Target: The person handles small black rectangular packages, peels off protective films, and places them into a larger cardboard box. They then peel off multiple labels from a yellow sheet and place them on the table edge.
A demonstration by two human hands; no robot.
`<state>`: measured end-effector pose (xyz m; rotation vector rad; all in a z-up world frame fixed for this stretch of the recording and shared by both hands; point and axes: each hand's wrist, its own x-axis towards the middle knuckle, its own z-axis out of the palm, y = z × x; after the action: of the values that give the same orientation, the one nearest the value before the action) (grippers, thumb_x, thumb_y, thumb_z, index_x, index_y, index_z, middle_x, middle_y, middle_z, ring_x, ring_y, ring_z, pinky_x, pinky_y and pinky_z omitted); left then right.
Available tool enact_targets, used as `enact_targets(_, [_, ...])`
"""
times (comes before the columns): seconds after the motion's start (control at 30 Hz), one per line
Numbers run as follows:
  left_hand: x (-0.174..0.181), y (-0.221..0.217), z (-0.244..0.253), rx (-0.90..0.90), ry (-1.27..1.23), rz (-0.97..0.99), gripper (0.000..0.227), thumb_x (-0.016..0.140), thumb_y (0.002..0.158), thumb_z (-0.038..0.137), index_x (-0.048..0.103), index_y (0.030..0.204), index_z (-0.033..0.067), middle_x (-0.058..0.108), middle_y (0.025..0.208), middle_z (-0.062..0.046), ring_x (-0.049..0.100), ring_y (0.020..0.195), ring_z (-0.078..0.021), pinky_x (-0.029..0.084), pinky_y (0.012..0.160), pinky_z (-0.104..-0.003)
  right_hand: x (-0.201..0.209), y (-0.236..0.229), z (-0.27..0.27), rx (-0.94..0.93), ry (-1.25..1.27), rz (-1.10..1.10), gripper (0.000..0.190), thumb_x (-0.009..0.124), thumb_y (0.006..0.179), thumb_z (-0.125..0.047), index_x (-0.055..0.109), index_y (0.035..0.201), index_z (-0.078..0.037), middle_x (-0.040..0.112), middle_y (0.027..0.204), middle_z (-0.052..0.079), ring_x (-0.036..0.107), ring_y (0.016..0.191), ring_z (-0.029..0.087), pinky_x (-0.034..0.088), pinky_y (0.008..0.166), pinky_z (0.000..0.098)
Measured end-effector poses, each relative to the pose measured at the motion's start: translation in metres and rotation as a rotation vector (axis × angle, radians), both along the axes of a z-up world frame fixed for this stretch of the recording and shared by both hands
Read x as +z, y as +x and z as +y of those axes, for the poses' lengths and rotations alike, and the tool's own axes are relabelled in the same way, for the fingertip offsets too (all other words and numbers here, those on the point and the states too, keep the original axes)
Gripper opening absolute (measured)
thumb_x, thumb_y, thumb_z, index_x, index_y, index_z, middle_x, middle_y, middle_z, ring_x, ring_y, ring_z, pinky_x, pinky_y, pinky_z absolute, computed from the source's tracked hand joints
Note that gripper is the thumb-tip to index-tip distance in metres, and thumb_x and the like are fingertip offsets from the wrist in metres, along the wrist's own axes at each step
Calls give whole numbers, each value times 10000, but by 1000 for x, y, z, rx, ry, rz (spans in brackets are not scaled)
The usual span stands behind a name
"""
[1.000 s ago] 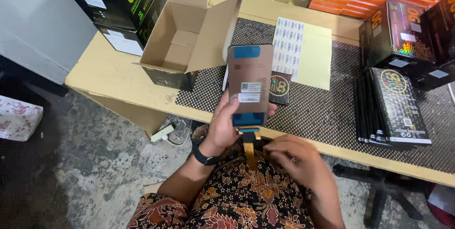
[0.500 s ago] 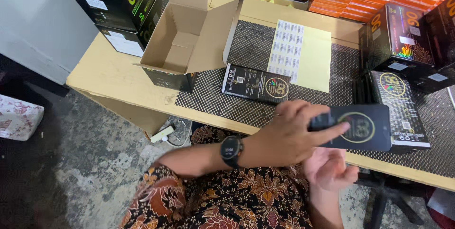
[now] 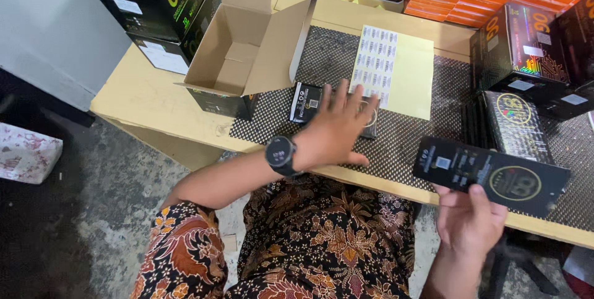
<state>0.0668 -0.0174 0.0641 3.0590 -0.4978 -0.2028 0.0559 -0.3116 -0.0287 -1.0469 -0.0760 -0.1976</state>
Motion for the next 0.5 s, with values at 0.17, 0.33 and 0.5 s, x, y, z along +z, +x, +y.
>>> enact_targets(0.17, [-25, 15, 14, 37, -121, 19, 1144, 734, 865, 650, 99, 1620, 70, 417, 1454, -232, 339, 1352, -456, 189, 1158, -665, -2, -2, -13, -74, 138, 15, 554, 610, 952, -67, 556, 1500, -128, 646, 1387, 111, 644, 1235, 294, 630, 845, 552])
enact_targets(0.33, [-14, 12, 11, -32, -170, 99, 1057, 797, 806, 606, 276, 1585, 115, 413, 1422, -213, 423, 1219, -410, 434, 979, -563, -1, -1, -13, -118, 212, 25, 635, 580, 882, -11, 550, 1512, -74, 648, 1411, 137, 633, 1328, 299, 549, 1128, 592])
enact_targets(0.5, [-13, 7, 11, -136, -173, -28, 886, 783, 654, 755, 585, 1237, 117, 570, 1214, -119, 484, 1120, -325, 401, 954, -520, -2, -2, -17, -132, 162, 69, 498, 585, 888, -20, 628, 1368, -148, 702, 1202, 48, 692, 991, 182, 566, 495, 235])
